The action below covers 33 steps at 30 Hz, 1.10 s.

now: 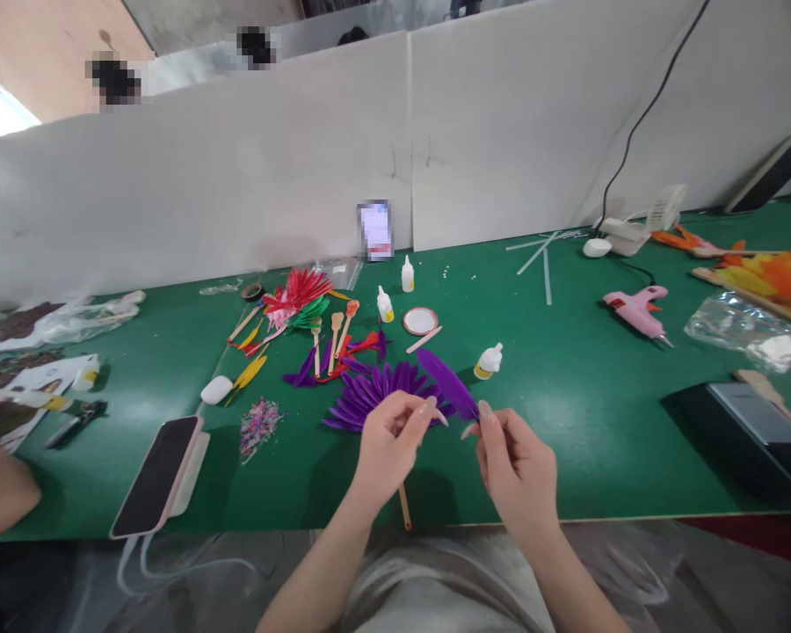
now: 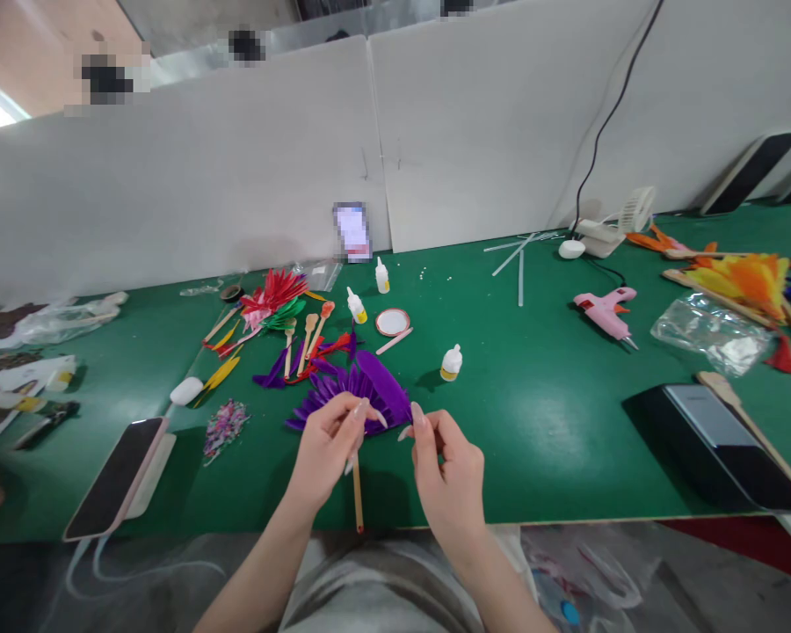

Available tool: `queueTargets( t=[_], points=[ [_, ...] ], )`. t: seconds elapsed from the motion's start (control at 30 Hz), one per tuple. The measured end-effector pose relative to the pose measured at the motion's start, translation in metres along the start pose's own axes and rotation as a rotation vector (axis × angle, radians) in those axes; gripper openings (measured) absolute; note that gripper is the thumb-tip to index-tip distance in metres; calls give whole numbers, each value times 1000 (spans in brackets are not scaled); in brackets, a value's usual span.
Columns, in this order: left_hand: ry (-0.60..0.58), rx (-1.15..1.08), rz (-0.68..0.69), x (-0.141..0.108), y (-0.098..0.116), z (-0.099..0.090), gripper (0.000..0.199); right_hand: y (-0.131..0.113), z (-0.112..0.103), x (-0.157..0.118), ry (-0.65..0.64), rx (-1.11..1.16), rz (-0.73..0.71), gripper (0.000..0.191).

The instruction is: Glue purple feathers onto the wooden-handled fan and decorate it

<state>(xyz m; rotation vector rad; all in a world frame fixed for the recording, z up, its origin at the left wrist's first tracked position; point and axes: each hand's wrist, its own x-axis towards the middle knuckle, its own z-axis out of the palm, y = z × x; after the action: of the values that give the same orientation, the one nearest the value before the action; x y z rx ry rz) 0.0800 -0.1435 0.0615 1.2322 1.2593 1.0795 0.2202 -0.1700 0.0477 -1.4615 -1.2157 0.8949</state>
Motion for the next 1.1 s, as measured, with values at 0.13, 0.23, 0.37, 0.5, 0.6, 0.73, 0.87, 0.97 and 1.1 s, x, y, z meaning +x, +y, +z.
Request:
queueTargets(
  t=[0.13,0.23,0.37,0.5,0.6,0.73,0.87,0.97,1.1],
  points=[
    [-107,6,11,-7,-3,17,34,0,2,-1,-21,-42,-42,33],
    [-108,25,13,-8,-2,24,28,2,3,-2,-41,-71,-78,32],
    [-64,100,68,-7,2,28,23,4,3,-3,-57,-113,-103,31],
    [-17,92,94,-8,3,29,23,1,4,-4,-41,-106,-100,32],
    [20,86,107,-9,2,29,24,-1,5,-4,-39,-92,-98,31],
    [63,153,149,-10,-1,28,25,-1,7,-3,-35,-91,-94,32],
    [133,244,217,-11,-4,30,23,-2,9,-4,-45,-52,-79,32],
    [181,296,281,-11,-6,31,21,-2,11,-6,-58,-10,-59,32],
    [240,360,341,-10,-9,30,19,-3,13,-6,-66,1,-70,31]
  ],
)
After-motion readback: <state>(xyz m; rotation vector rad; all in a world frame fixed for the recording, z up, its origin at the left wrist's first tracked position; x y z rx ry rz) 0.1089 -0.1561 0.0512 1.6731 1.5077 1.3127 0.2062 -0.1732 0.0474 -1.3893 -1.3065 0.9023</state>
